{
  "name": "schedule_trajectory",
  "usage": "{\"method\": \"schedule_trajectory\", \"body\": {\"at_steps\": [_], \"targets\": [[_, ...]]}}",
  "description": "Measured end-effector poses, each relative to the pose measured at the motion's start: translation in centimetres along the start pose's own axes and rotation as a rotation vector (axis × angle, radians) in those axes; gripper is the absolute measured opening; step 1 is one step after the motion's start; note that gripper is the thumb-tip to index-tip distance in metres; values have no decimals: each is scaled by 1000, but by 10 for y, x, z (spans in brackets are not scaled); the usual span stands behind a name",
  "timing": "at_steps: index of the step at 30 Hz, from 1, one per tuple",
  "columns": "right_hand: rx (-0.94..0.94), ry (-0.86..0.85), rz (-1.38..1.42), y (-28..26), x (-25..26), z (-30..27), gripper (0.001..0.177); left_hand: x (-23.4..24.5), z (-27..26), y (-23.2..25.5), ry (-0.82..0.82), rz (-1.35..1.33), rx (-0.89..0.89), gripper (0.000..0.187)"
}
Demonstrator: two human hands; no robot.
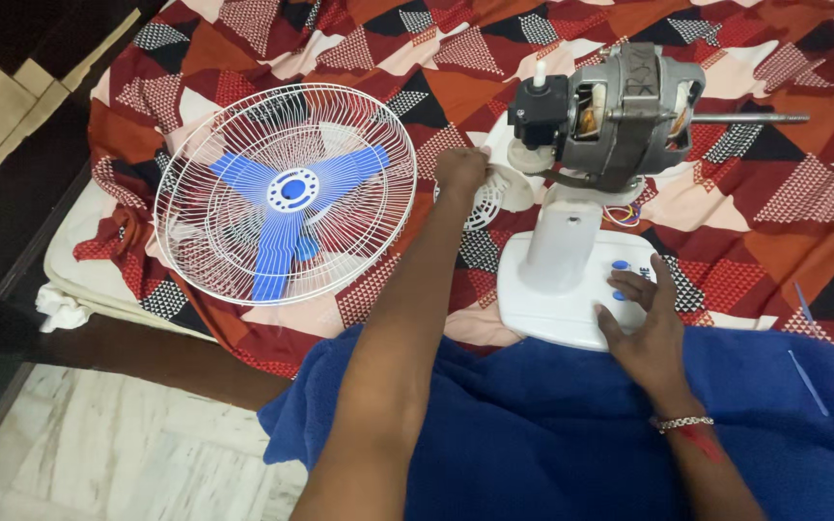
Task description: The person assembles a table fan by securing the rear cover with a screwdriver, attaching the motor housing, and tightening the top knob. The fan blade and front grill remain separate on the bed.
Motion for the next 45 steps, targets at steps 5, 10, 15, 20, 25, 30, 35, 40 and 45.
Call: {"method": "schedule_trajectory", "body": {"at_steps": [5,10,15,20,25,30,35,40,45], "targets": [[-12,-3,7,-1,0,0,98,-6,-20,-3,-148,-475,193,24],[-9,-6,29,-4,0,-1,98,11,-36,20,-177,-802,150,28],[23,-22,2,-2,0,-3,99,50,-55,23,-165,-1065,159,30],[32,-19,5,-1,0,-3,101,85,-101,0,-90,-1317,186,28],[84,96,66,-27,5,-6,107,109,-152,-16,-204,-1582,41,24],[96,245,169,-78,10,-18,94,112,-180,-4,-403,-1678,-49,35],[159,345,254,-124,23,-12,87,111,-200,11,-441,-1587,-56,33],[175,303,348,-171,33,23,79,115,-210,24,-434,-1493,-64,31],[311,55,192,-224,24,63,102,118,-216,30,-543,-1470,-121,31]]}}
Point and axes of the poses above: each hand's wrist, its own z-axis towards the middle knuckle, its own x-axis out of the back of the hand, y = z × x, the point moved 3 cm from there along z, towards the middle knuckle, and after that the axes turned 4 degrees about y, right-handed, at the moved point
